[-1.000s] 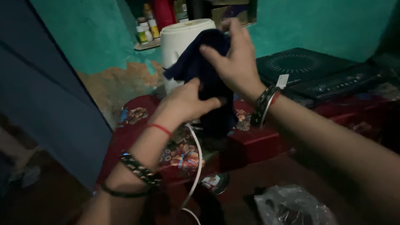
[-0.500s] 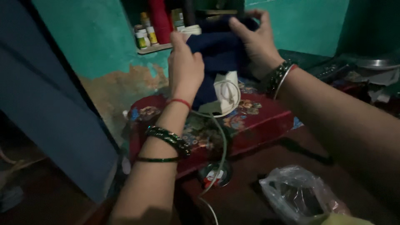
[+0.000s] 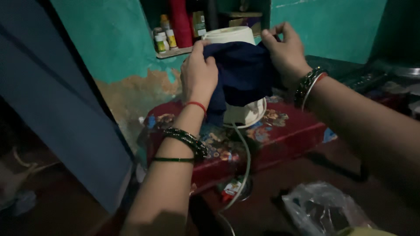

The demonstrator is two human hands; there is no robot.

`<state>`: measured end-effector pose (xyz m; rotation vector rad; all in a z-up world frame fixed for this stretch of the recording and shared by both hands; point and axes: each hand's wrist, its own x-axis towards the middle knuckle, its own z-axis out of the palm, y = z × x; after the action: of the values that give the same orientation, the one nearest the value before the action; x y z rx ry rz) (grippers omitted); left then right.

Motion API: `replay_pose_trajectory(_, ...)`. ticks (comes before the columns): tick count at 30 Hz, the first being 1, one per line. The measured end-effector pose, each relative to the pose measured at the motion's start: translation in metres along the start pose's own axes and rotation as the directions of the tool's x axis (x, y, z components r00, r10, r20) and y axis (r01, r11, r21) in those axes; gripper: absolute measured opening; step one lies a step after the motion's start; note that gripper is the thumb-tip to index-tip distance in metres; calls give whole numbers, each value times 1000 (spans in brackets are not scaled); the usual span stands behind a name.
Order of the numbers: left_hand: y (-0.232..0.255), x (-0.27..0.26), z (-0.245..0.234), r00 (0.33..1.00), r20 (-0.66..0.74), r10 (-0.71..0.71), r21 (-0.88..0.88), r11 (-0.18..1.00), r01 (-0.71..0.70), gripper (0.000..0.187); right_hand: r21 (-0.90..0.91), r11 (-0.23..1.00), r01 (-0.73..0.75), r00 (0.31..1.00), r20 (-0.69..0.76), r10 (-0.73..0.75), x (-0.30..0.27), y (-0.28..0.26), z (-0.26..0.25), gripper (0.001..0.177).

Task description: The person wipes the exterior and base of a white mixer-grinder using a dark blue cloth.

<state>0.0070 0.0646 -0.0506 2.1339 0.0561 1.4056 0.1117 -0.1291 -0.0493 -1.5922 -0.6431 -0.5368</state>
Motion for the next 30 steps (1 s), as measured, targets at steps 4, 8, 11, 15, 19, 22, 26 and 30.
replay_pose_trajectory(4, -7, 13, 19, 991, 22, -129, -47, 990, 130, 41, 71, 997, 26, 995, -95, -20, 19, 23, 19, 23)
replay_pose_trajectory(8, -16, 23, 54, 998, -64, -7, -36, 999, 5, 42, -288, 922, 260, 954, -69, -291, 28, 50, 46, 23)
replay_pose_trajectory(11, -24, 9, 68, 994, -56, 92, 92, 992, -87, 45, -444, 822, 358, 912, -23, -409, -2, 58, 59, 35)
replay_pose_trajectory(15, -30, 9, 68, 993, 16, 120, 42, 992, -121, 51, -422, 746, 516, 842, 88, -533, -25, 51, 55, 57)
replay_pose_trajectory(19, -27, 27, 70, 947, -123, 298, 8, 954, -299, 54, -441, 738, 511, 822, 0, -569, -10, 42, 57, 62)
replay_pose_trajectory(22, -22, 67, 81, 855, -235, 461, 98, 887, -451, 49, -444, 720, 533, 798, -18, -602, 23, 33, 57, 62)
replay_pose_trajectory(26, -24, 98, 83, 971, -113, 211, 50, 977, -207, 39, -472, 754, 457, 876, 95, -472, 56, 18, 65, 58)
replay_pose_trajectory(30, -31, 62, 79, 986, -93, 142, -53, 988, -147, 33, -431, 760, 486, 872, 179, -456, 46, 24, 61, 55)
